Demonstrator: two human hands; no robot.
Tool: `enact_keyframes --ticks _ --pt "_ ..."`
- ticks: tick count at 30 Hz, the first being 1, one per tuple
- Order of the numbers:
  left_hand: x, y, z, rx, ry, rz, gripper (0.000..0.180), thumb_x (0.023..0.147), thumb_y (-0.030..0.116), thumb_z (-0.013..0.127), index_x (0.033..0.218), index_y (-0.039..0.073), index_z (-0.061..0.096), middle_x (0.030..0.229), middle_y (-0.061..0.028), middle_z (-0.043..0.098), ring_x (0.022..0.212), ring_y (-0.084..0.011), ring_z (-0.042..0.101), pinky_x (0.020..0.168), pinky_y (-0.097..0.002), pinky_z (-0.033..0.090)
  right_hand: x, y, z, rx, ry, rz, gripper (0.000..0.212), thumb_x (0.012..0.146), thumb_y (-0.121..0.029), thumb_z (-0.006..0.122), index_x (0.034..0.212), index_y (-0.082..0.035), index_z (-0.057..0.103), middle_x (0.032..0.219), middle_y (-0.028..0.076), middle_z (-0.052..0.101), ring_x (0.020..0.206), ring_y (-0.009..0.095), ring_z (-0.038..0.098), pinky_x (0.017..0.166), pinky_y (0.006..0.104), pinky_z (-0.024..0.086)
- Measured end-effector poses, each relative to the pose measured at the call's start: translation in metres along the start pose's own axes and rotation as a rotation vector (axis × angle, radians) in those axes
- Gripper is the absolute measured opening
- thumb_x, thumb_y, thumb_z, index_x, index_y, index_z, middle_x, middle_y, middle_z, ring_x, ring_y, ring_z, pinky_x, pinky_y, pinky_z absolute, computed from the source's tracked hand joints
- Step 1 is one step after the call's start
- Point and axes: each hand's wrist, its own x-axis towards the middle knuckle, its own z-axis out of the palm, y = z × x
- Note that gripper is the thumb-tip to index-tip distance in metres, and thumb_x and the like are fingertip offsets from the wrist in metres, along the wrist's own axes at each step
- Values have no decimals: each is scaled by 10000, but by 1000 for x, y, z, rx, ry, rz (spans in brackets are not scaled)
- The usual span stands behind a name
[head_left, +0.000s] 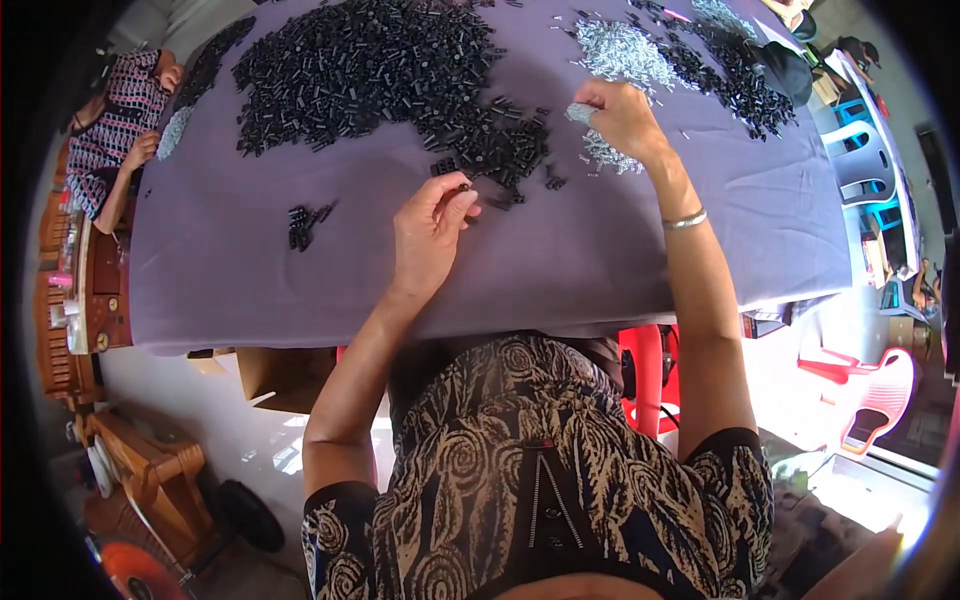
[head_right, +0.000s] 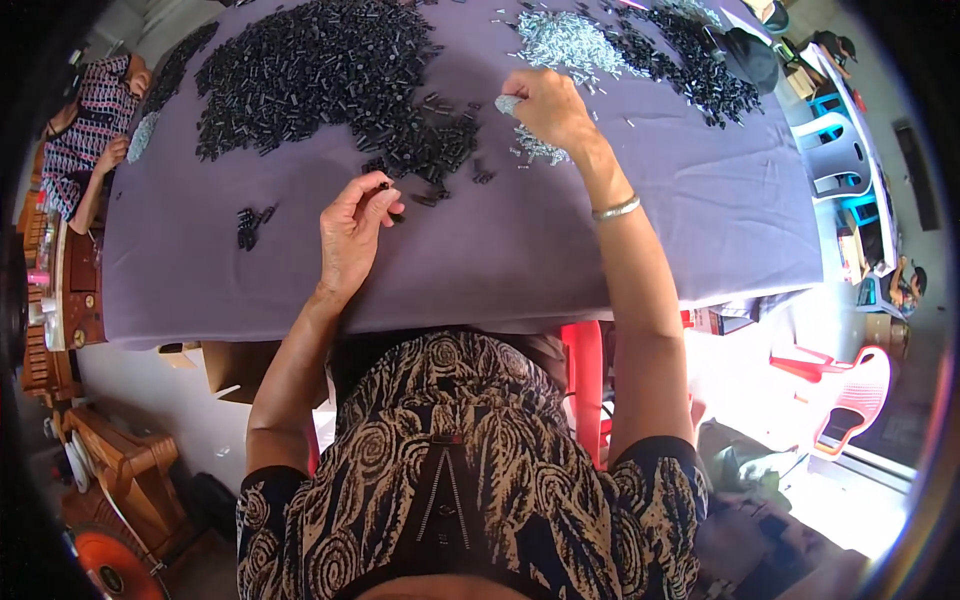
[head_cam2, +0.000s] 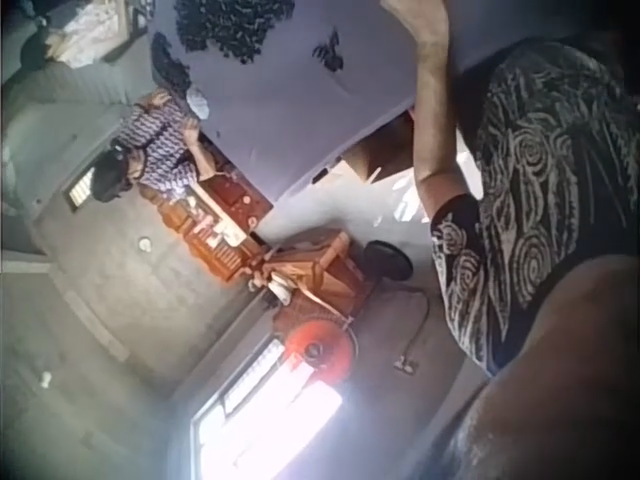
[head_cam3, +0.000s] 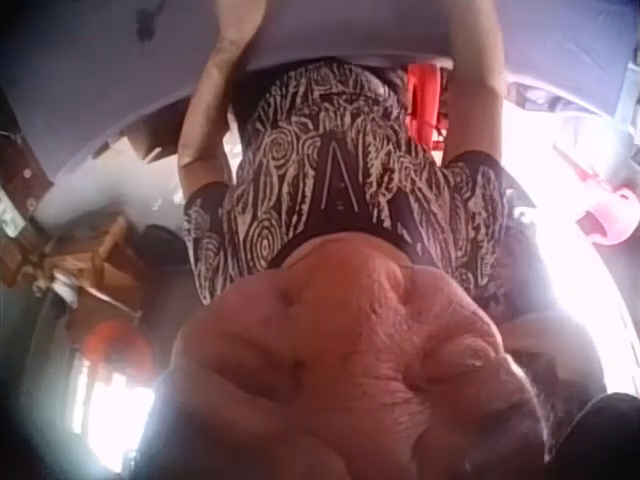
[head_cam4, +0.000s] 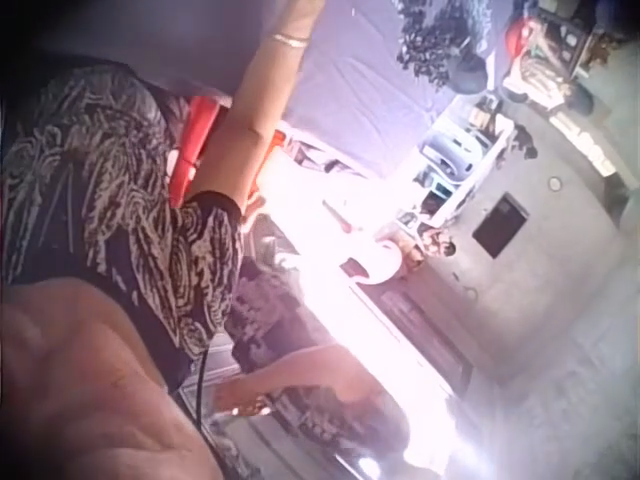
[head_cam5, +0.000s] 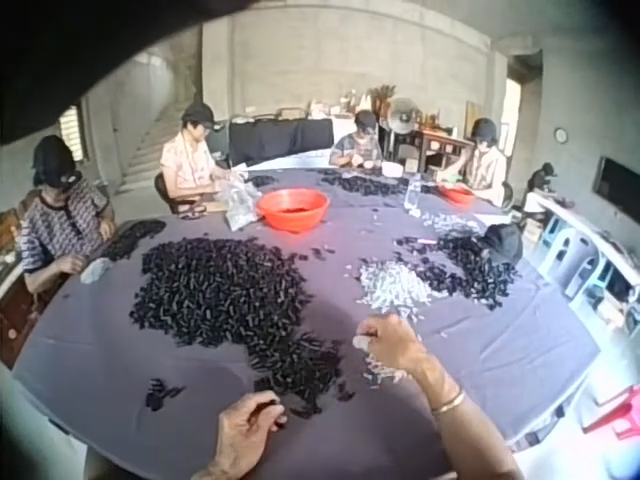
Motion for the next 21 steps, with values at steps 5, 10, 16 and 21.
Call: enact_keyframes --ticks 5,10,16,21 --pt "3 -6 -3 43 18 81 186 871 29 591 1053 -9 592 929 -30 601 747 -83 589 619 -187 443 23 19 16 -88 -118 -4 126 708 -40 600 812 -49 669 713 78 650 639 154 598 625 285 480" --pt "3 -10 -4 -34 31 105 196 858 -4 593 1052 -31 583 961 -43 596 768 -101 595 734 -221 503 33 4 13 -17 -297 74 156 692 -40 565 808 -9 665 672 72 611 611 146 546 559 292 433" --pt "2 -9 0 -80 33 87 201 850 -8 602 1048 -37 581 896 -54 620 778 -119 617 710 -225 507 -7 -41 23 725 -350 28 127 744 -63 614 862 -22 639 674 -3 593 521 14 448 451 168 363" --pt "1 -9 -2 -36 40 125 200 853 -10 597 1050 -39 578 897 -60 626 783 -124 622 713 -229 511 -38 -73 60 1152 -365 36 71 796 -23 638 864 -5 626 681 49 606 521 43 511 430 189 425"
